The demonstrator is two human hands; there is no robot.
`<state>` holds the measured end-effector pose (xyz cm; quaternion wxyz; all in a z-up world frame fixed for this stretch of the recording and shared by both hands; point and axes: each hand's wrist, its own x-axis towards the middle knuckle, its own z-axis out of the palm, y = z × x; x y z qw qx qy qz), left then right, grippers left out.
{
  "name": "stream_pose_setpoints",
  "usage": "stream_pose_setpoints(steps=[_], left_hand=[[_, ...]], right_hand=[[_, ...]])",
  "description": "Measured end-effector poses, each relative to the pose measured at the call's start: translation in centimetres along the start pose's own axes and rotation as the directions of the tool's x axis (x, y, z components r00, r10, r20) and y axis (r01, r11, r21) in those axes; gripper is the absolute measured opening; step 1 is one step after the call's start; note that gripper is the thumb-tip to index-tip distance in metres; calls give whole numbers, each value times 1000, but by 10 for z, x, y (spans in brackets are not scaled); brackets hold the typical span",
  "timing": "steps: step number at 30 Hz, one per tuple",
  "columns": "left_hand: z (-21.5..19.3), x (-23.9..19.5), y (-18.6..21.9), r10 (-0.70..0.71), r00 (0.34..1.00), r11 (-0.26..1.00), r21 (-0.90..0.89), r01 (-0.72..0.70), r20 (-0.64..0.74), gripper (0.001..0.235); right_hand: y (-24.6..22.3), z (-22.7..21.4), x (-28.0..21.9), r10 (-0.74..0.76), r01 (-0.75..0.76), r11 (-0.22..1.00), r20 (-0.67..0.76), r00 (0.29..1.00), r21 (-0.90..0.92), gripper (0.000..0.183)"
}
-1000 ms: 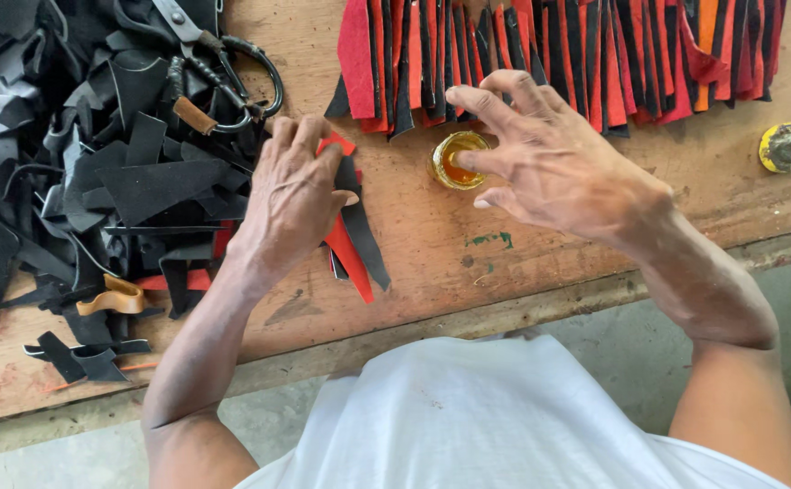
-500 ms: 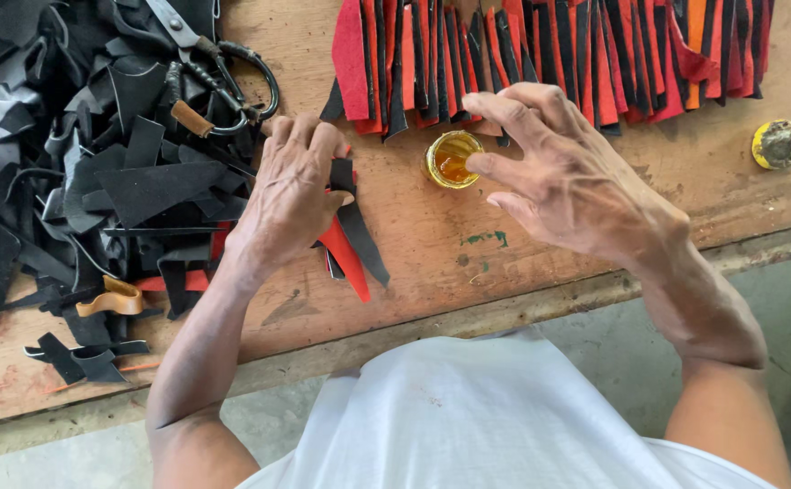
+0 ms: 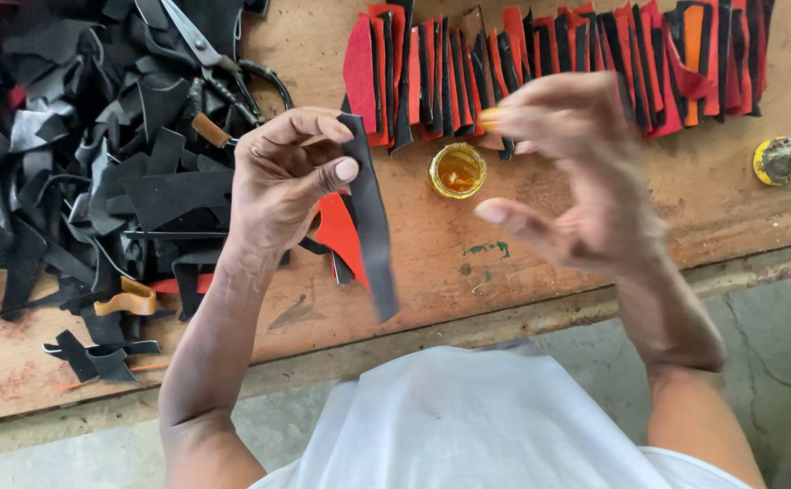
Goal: The person repeatedly picks up red and black leather strips, applies a yellow adhesive from a small jar to one side, and joins them together. The person uses shears to trim the joined strips and places the finished pieces into a growing stack on the table.
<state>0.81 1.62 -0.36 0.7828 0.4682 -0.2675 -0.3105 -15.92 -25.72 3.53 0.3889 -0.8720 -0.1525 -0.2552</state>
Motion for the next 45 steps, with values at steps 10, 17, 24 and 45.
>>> stream_pose_setpoints(steps=[10,17,24,45], left_hand=[[10,7,-3,-112,989,912,-385,141,99,29],[13,9,3,-74,987,926,-358,122,145,30],[14,18,13,20,990,944,-328,27,140,44],[8,23,14,145,983,983,-131,-131,108,59]], right_hand=[[9,45,17,11,-41,996,339,941,82,103],[7,48,26,51,-89,992,379,924,84,100],[3,54,22,-37,37,999,321,946,7,91],[5,61,21,-86,68,995,280,956,74,96]])
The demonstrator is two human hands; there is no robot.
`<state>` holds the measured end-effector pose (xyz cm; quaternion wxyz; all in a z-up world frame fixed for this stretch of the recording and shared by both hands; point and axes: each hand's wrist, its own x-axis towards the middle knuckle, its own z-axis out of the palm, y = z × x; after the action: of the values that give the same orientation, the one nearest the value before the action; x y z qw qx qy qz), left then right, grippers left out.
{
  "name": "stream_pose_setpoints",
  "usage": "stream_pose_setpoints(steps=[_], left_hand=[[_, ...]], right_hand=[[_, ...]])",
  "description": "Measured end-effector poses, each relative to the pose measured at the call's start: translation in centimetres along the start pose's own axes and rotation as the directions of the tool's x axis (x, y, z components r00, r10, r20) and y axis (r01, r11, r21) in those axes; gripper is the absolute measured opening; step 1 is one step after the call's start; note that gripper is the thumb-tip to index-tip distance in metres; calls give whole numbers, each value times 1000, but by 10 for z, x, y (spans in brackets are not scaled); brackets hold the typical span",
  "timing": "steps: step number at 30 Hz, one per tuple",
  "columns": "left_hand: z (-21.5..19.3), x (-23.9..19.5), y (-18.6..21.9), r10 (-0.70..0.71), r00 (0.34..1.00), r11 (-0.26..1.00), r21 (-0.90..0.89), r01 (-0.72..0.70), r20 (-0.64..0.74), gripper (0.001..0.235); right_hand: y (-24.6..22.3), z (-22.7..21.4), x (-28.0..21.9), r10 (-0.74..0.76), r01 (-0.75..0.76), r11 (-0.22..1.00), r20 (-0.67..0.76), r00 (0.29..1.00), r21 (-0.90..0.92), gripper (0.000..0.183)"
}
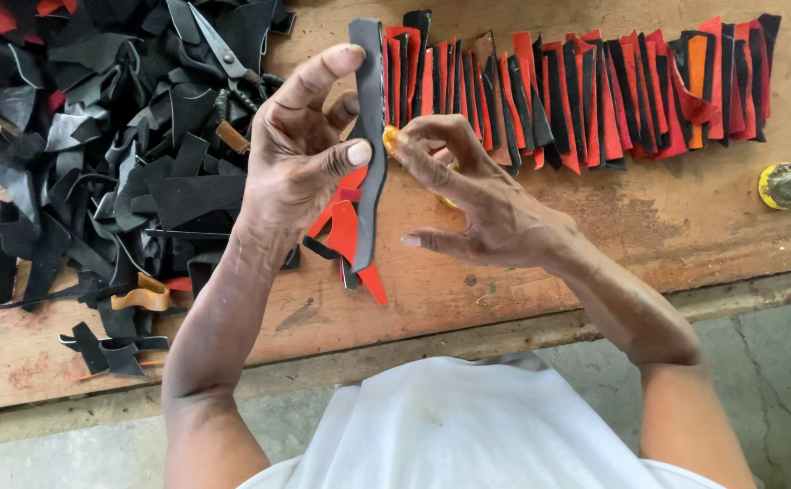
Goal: The person repeatedly picks up red and black leather strips, applies a yellow adhesive from a small jar to one side, and joins them together. The person uses shears to trim the joined strips and places the finished pieces into a growing stack on the table.
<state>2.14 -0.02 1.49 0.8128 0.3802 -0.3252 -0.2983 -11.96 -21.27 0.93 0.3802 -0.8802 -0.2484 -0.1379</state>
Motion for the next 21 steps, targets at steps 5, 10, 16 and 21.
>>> stream_pose_setpoints(steps=[5,10,16,21], left_hand=[[5,3,10,0,1000,999,36,0,4,77],[16,4,23,-51,996,998,35,53,-73,90],[27,9,28,-22,998,999,42,19,52,96],[28,14,32,-70,993,997,21,73,-98,109]], right_hand=[[0,1,-4,-14,14,1000,-29,999,-22,85],[-8,4,-9,-123,101,978,-113,986,-182,75],[-3,-4,1,-28,26,1000,-170,985,-13,86],[-15,4,0,-61,61,998,-18,998,14,78]])
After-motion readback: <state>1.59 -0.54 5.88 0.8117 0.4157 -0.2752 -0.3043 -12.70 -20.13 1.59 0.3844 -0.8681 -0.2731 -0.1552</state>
